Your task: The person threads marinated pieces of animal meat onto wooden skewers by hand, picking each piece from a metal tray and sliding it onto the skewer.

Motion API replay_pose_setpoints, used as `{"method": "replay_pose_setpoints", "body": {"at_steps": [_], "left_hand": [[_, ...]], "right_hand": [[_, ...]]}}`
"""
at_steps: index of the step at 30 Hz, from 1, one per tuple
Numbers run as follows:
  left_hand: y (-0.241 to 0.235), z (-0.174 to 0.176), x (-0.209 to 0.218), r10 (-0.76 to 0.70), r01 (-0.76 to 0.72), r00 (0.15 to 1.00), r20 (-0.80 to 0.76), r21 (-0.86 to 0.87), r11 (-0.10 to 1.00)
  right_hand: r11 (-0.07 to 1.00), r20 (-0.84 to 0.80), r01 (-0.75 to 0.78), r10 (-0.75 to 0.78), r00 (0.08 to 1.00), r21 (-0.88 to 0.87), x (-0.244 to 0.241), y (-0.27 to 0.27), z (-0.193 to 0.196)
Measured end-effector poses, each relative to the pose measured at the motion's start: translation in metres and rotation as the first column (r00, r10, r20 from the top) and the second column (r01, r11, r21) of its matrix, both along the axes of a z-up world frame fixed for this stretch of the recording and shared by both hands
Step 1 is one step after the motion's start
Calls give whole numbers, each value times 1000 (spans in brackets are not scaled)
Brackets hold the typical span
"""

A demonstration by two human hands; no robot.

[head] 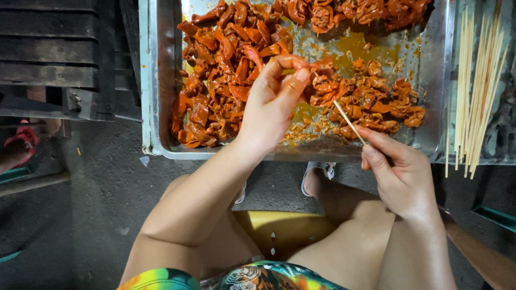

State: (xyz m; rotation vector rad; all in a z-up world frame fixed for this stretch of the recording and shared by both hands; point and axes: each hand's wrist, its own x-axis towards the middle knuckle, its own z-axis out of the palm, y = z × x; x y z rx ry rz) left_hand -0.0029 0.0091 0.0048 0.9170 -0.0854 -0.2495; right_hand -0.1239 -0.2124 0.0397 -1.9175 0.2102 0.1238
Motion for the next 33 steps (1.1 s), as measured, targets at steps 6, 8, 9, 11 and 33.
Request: {"method": "replay_pose_setpoints", "body": {"at_steps": [6, 8, 9, 11, 33], "left_hand": [[3, 5, -2, 16, -37, 980, 201, 100, 994], [4, 6, -1, 23, -16, 993, 118, -59, 998], [4, 5, -1, 37, -31, 996, 83, -77, 997], [3, 3, 0, 62, -61, 998, 11, -109, 992], [17, -3, 7, -112, 68, 971, 212, 208, 976]], "right_hand": [[1000, -19, -7, 7, 1000, -13, -1, 0, 3], [1000, 4, -13, 13, 1000, 2, -2, 0, 2], [1000, 15, -8, 7, 1000, 20, -3, 0, 1], [998, 35, 4, -6, 999, 58, -4, 1, -2], [967, -24, -89, 86, 996, -240, 3, -6, 12]]}}
